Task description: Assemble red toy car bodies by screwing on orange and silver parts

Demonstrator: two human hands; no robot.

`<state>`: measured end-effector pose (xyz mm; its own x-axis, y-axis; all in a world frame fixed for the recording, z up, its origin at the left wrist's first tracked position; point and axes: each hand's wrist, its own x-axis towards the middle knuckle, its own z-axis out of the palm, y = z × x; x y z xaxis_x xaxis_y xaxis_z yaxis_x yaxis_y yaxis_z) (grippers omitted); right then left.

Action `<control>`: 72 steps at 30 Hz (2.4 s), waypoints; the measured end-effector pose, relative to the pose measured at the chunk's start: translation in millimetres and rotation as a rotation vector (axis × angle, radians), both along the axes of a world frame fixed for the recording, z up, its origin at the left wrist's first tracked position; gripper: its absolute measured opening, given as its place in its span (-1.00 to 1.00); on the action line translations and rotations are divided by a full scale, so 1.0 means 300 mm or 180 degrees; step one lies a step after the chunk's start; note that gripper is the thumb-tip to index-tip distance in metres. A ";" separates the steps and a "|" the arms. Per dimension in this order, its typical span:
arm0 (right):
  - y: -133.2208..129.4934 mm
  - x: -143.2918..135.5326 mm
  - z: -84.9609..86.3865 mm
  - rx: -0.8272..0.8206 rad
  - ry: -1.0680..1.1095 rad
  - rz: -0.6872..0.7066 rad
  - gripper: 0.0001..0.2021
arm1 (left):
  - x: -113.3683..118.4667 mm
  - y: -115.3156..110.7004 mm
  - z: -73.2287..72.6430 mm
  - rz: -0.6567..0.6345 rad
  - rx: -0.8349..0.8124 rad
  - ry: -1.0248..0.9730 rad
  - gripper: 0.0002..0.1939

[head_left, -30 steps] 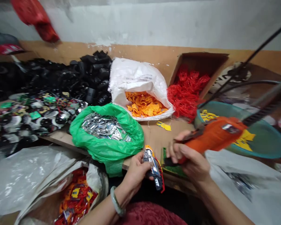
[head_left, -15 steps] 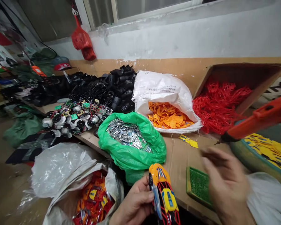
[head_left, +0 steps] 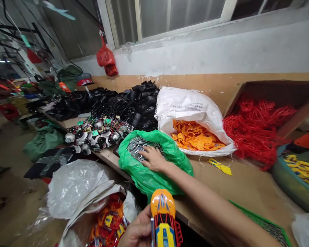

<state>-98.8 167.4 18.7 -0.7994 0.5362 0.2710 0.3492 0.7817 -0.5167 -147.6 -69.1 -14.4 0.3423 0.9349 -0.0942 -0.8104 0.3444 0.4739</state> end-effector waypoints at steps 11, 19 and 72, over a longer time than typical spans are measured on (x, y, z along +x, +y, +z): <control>-0.009 0.199 -0.069 -0.0238 0.0274 -0.0508 -0.87 | 0.002 0.038 0.006 0.0571 -0.0589 -0.0460 -0.69; -0.054 0.233 -0.049 -0.0667 0.0958 -0.0609 -0.74 | -0.015 0.069 0.020 0.0440 -0.0761 -0.0666 -0.82; -0.165 0.305 -0.043 -0.1118 0.1616 -0.1339 -0.94 | 0.066 0.097 0.076 0.1332 -0.1221 0.0442 -0.63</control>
<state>-7.3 117.7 5.9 -0.3298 0.8922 0.3086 0.2343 0.3940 -0.8887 -127.9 -40.0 8.4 -0.0885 0.8780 -0.4704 -0.8537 0.1765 0.4900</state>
